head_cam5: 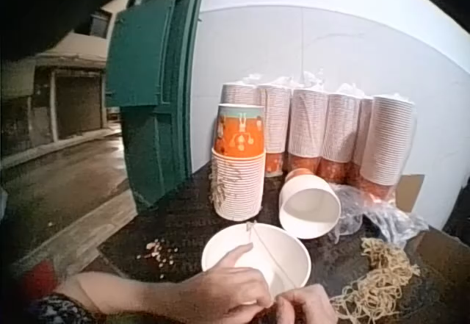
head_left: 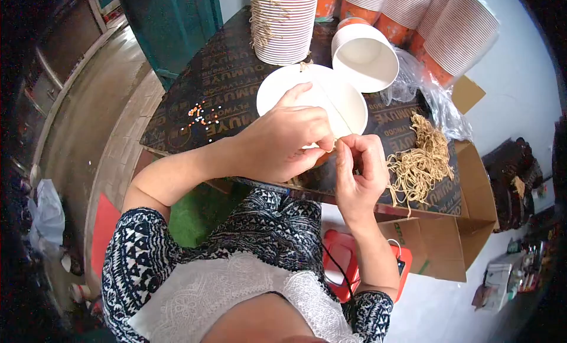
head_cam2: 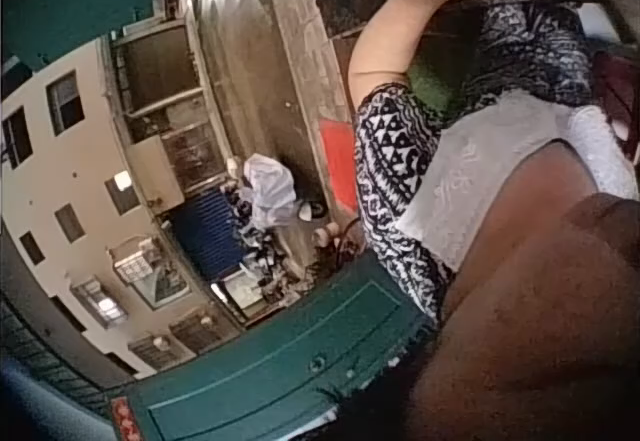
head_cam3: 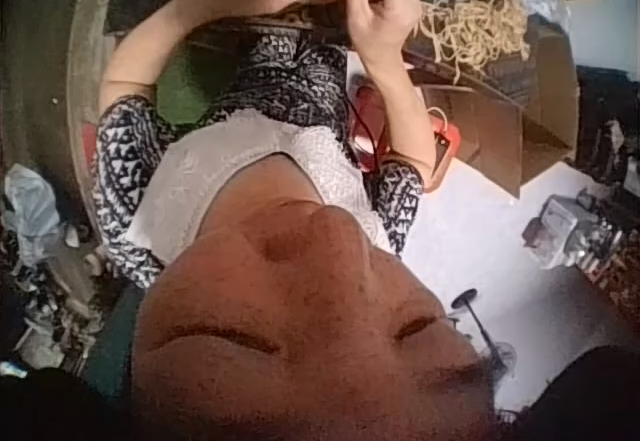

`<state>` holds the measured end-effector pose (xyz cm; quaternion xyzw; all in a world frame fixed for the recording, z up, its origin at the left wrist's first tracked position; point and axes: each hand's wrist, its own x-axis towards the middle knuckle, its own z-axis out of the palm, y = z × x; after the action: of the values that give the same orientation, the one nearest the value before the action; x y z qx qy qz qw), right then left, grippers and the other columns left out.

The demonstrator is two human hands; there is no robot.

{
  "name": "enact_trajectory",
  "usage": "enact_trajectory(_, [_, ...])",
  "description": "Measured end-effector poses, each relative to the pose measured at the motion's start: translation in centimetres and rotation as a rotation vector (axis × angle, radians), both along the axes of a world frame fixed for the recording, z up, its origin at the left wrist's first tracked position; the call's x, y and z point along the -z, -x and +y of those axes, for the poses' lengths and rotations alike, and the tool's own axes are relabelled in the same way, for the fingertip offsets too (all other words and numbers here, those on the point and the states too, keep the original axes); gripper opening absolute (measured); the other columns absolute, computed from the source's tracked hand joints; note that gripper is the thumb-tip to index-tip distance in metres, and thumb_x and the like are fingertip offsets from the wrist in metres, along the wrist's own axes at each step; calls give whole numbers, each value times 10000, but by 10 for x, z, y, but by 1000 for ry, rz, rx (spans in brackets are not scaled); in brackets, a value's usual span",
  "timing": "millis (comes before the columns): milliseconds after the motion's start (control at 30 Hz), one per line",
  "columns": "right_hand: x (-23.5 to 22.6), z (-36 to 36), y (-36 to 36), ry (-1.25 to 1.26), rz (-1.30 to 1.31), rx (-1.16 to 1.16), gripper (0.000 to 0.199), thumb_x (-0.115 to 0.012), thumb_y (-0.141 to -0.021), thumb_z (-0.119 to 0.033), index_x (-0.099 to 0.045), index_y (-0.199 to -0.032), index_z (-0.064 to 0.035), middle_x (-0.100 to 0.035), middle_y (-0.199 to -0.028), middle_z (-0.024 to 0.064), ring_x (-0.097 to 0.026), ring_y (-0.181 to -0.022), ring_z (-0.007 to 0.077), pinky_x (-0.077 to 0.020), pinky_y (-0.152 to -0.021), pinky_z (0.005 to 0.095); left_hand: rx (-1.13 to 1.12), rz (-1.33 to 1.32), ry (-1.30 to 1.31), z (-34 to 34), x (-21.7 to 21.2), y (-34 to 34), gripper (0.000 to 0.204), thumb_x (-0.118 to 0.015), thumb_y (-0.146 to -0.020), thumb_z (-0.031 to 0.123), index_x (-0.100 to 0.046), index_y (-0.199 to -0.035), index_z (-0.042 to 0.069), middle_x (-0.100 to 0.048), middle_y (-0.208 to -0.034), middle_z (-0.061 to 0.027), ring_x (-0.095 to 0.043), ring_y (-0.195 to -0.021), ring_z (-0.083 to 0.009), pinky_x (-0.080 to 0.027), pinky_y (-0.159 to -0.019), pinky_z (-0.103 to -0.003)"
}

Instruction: Attaching and tying thin strings or handles onto paper buckets.

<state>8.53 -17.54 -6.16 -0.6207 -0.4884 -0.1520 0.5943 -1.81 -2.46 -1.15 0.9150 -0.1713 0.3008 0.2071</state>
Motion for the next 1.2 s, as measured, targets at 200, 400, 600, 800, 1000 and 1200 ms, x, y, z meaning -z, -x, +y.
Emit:
enact_trajectory(200, [-5,-2,1,-10,-104,-34,158,-666,-785,76,-635,-921,2,-594,-770,113,-568,-673,223,-460,-571,304,-2,9,95,1,2,-3,186,-668,-741,-19,-568,-831,109,-570,-753,-1,-604,-720,-188,-248,-1119,-580])
enact_trajectory(400, [-6,-7,6,32,-60,-21,130,-679,-789,49,-652,-899,-15,-561,-763,101,-546,-664,206,-450,-567,290,-21,-23,92,2,2,-9,180,-690,-743,-7,-570,-819,102,-568,-749,5,-600,-699,-170,-256,-1124,-562])
enact_trajectory(600, [-5,-10,7,4,241,-122,76,-676,-817,37,-649,-873,-5,-536,-799,56,-497,-656,122,-397,-562,241,-66,-45,92,-2,5,-12,209,-694,-741,-14,-572,-864,104,-573,-755,11,-606,-708,-168,-259,-1126,-560])
enact_trajectory(800, [-8,-14,3,7,264,-162,46,-673,-827,32,-641,-850,10,-541,-785,54,-493,-655,111,-402,-591,238,-3,-131,-29,2,5,-9,294,-755,-700,59,-559,-915,99,-598,-796,-26,-621,-778,-211,-234,-1120,-605])
enact_trajectory(1000, [-11,-14,6,27,233,-162,59,-638,-886,-4,-632,-835,26,-552,-811,39,-469,-704,91,-375,-620,222,14,-127,-47,-3,6,-8,323,-747,-716,62,-547,-967,96,-598,-793,-37,-623,-791,-225,-199,-1121,-638])
enact_trajectory(1200, [-19,-20,5,86,131,-72,84,-689,-812,16,-639,-880,23,-546,-754,83,-528,-661,156,-420,-563,266,3,-104,-110,0,7,-8,161,-681,-792,80,-532,-852,80,-570,-784,-27,-609,-794,-230,-198,-1120,-614])
